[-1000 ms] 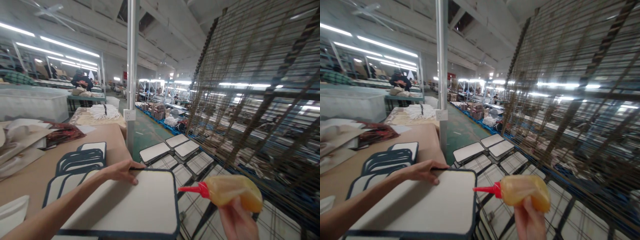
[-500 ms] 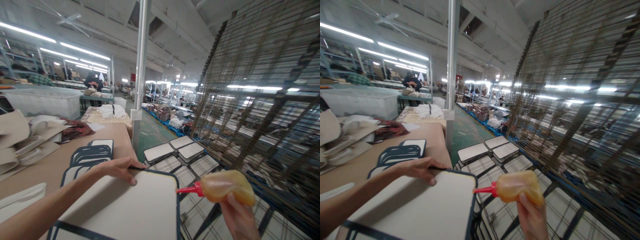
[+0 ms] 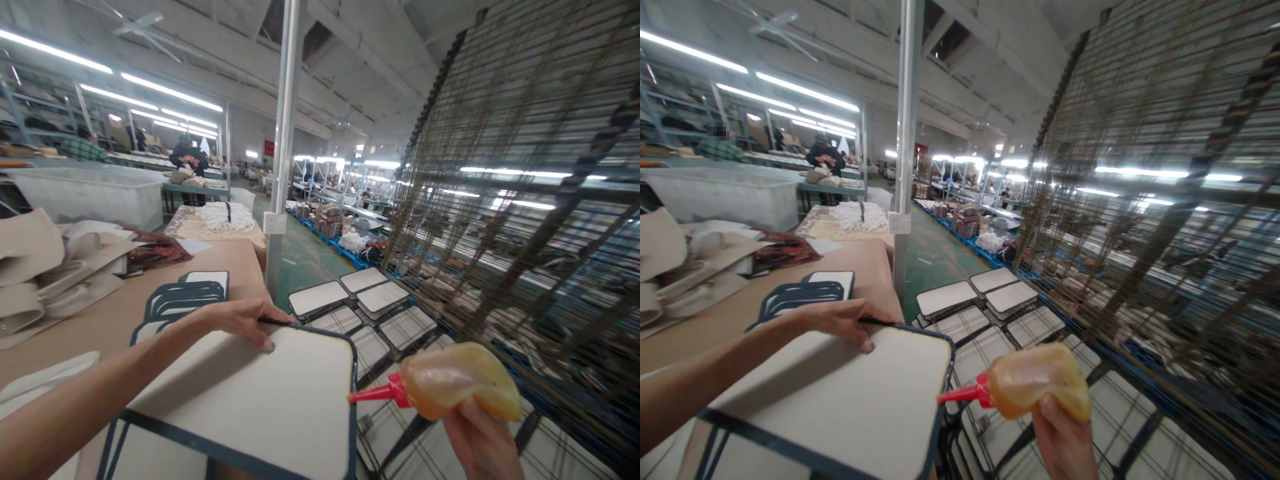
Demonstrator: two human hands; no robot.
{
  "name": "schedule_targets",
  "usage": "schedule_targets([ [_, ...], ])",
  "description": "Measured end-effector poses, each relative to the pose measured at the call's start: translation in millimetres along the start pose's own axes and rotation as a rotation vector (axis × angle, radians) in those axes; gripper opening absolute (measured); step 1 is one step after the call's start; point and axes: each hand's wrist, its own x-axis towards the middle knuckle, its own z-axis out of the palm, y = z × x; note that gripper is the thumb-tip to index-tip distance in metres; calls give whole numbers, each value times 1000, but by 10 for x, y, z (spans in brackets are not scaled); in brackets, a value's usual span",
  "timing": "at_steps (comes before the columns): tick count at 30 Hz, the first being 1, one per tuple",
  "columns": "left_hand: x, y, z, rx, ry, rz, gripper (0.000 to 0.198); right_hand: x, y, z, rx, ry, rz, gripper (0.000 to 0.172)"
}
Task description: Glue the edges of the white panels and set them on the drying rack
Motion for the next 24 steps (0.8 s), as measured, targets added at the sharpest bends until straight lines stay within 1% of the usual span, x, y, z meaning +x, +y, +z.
schedule_targets([
  [6, 11, -17, -25, -28, -15, 17, 52, -24, 18, -9, -5, 14, 30, 57],
  [8, 10, -23, -32, -43, -16, 17, 53, -34, 15, -18, -15, -1, 53, 58],
  [11, 5, -40, -52, -46, -15, 20, 55, -59, -25, -21, -42, -19, 49, 58],
  [14, 0, -64, -77, -31, -21, 32, 55, -126, -126, 47, -89, -51, 81, 57],
  [16, -4, -84, -90, -22, -11, 49, 54, -191, -208, 136, -101, -92, 139, 58],
  [19, -11, -123, -99, -17, 4, 63, 53, -265, -285, 255, -73, -79, 181, 64],
  [22, -29, -164, -102, -29, 23, 28, 53, -263, -262, 256, -70, -61, 186, 64],
  [24, -46, -188, -106, -36, 46, -10, 52, -234, -219, 205, -75, -92, 144, 60],
])
